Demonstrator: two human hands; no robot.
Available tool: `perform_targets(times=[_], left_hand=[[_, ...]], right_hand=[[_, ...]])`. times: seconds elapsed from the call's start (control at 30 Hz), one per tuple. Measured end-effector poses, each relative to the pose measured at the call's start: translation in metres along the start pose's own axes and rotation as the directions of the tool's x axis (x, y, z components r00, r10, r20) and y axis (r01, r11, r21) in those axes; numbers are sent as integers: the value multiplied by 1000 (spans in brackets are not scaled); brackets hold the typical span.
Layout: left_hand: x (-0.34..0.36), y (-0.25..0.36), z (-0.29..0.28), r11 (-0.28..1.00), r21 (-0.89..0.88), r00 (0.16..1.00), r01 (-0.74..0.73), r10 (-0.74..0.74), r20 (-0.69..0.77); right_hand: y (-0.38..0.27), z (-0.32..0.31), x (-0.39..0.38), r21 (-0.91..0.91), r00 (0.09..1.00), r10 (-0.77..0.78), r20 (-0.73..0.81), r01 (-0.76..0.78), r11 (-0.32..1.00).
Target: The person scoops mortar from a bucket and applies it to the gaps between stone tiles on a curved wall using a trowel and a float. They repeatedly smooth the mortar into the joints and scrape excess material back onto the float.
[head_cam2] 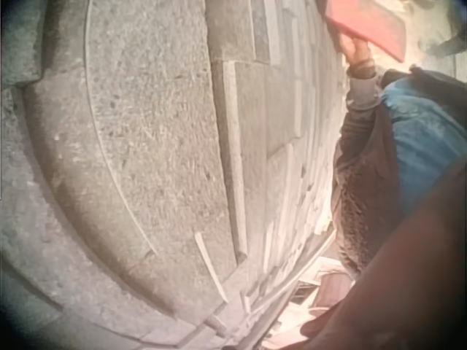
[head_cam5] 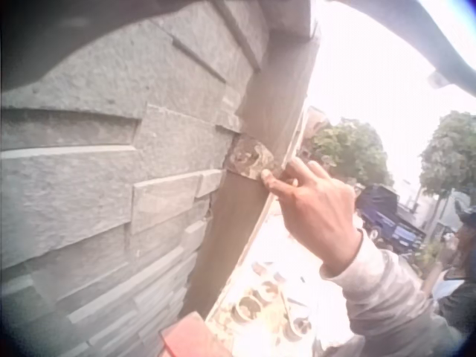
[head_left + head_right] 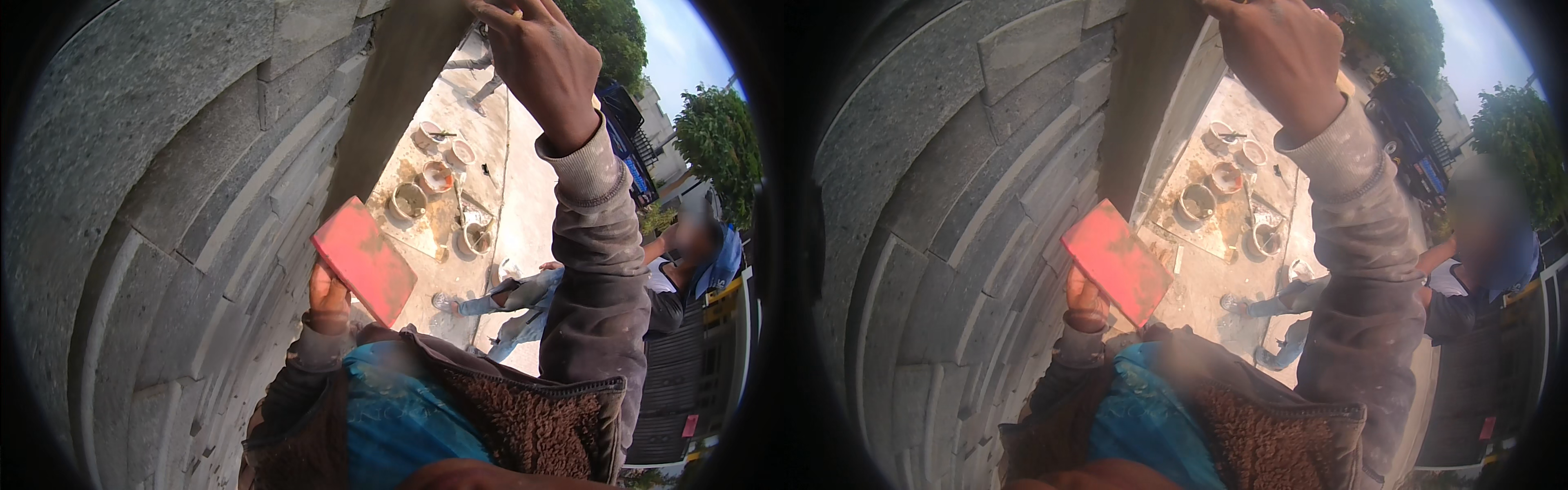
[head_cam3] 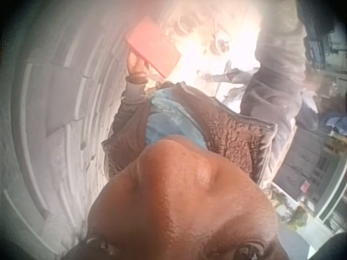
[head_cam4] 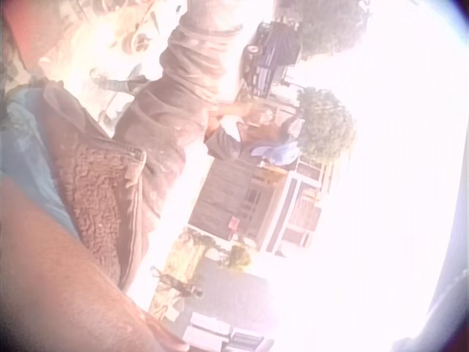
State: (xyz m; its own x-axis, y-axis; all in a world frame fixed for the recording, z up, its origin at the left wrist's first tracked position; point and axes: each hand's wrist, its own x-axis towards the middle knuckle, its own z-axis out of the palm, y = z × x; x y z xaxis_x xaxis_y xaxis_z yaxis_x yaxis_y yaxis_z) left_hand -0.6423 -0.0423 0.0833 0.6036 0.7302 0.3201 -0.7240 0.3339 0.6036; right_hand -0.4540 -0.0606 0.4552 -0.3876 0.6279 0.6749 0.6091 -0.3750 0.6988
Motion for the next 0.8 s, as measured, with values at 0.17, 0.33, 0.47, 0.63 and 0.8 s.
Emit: perform_targets(times=[0.17,0.33,0.47,0.63,0.8], left_hand=[[-1,-1,-5,1000,-24,998,-12,13,56],[-8,5,-2,1000,9,1000,-26,26,0],[-9,13,-4,999,21,999,36,-36,-3],[-12,4,-9,1000,-10,1000,-6,6,24],[-17,1,-16,998,-38,999,51,-50,9]], right_hand=[[-8,3,-3,-60,999,31,-26,-33,998],[-2,-17,-1,-28,997,50,-53,-51,998],[7,-22,3,21,998,28,-61,-27,999],[5,-10,4,59,998,-17,-56,21,998],[4,-12,5,-16,1000,-29,9,29,999]])
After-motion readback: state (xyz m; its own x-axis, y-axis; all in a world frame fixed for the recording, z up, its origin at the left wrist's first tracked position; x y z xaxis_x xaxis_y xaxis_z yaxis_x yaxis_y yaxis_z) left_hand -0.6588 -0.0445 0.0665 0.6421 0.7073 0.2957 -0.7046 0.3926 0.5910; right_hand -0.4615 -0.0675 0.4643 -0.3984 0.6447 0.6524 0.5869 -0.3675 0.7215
